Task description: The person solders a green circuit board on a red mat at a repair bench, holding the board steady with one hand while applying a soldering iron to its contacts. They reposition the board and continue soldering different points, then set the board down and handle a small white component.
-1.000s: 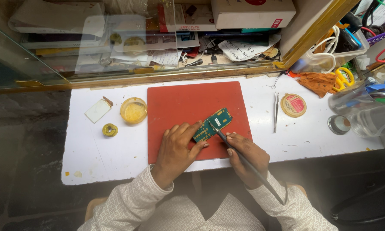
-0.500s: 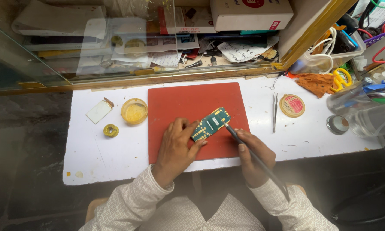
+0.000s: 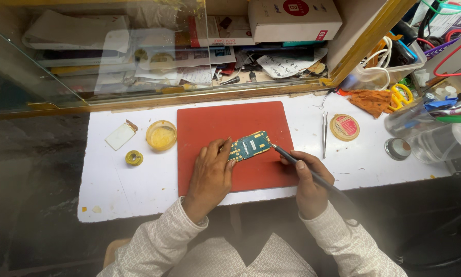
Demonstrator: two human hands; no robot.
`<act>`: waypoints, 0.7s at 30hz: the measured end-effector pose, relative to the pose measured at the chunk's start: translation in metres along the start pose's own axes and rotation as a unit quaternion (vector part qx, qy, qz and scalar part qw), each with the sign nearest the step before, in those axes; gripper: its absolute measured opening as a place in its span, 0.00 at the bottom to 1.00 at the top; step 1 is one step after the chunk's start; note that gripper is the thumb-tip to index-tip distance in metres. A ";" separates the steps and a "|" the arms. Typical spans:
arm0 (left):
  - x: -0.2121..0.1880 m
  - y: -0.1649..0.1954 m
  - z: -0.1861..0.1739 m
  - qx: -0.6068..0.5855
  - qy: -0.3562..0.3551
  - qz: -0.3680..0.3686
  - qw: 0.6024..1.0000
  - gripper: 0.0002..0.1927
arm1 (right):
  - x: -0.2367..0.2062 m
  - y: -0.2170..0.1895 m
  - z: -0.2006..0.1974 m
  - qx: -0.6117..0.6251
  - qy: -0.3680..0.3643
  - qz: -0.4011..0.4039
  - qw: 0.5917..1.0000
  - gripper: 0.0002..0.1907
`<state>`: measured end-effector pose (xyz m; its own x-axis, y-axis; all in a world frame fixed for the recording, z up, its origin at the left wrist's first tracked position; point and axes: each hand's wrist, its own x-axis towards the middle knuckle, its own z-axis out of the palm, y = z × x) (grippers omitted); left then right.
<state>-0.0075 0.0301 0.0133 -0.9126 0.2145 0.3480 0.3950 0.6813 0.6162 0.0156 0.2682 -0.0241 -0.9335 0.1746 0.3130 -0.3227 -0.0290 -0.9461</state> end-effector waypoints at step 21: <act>-0.002 -0.009 -0.006 -0.160 0.116 0.024 0.980 0.15 | 0.011 0.014 -0.008 0.139 -0.004 0.026 0.990 0.15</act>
<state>-0.0082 0.0188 0.0113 -0.8580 0.0503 0.5112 0.4841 0.4123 0.7718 0.0018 0.2773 -0.0343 -0.9508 0.1573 0.2669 -0.3039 -0.3067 -0.9020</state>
